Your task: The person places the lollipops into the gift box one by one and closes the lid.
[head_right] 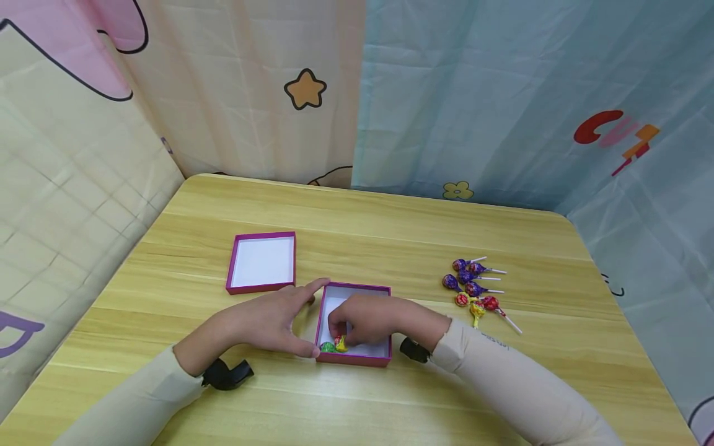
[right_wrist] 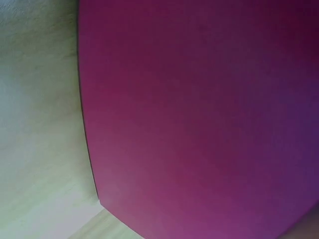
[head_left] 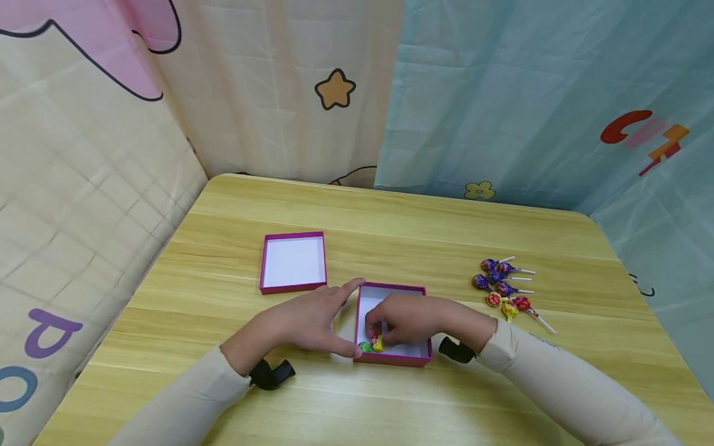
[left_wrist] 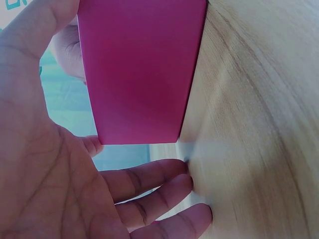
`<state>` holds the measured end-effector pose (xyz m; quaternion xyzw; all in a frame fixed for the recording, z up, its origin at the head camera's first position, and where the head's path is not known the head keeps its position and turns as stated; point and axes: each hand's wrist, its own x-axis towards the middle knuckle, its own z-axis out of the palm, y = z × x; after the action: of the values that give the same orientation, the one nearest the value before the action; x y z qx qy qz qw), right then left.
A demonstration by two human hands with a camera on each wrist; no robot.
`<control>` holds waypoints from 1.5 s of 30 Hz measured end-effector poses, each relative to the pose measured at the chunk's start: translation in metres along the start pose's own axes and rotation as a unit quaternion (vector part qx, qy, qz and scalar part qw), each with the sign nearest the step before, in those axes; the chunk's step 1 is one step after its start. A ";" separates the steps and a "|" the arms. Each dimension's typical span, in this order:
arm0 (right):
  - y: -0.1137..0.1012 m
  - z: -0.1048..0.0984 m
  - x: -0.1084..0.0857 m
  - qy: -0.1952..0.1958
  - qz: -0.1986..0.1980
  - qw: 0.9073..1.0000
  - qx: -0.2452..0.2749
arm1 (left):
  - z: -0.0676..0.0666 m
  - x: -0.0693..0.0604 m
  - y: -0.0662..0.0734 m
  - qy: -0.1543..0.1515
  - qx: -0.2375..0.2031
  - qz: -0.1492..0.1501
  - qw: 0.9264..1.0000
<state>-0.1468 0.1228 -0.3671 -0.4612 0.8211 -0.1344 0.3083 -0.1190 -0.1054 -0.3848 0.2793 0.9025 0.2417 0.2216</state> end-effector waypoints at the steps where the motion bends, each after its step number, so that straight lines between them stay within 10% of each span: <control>1: 0.000 0.000 0.000 -0.001 -0.001 1.000 0.000 | 0.000 0.000 0.000 0.000 0.001 0.000 1.000; 26: 0.004 -0.011 -0.006 0.026 0.011 0.999 0.020 | -0.001 -0.001 0.001 -0.003 0.001 -0.003 1.000; 45: 0.021 -0.029 -0.076 0.146 0.039 0.981 0.118 | 0.001 0.001 0.003 0.007 0.013 -0.010 1.000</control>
<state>-0.1505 0.1964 -0.3260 -0.3648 0.8527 -0.2845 0.2425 -0.1182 -0.1027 -0.3841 0.2714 0.9099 0.2293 0.2143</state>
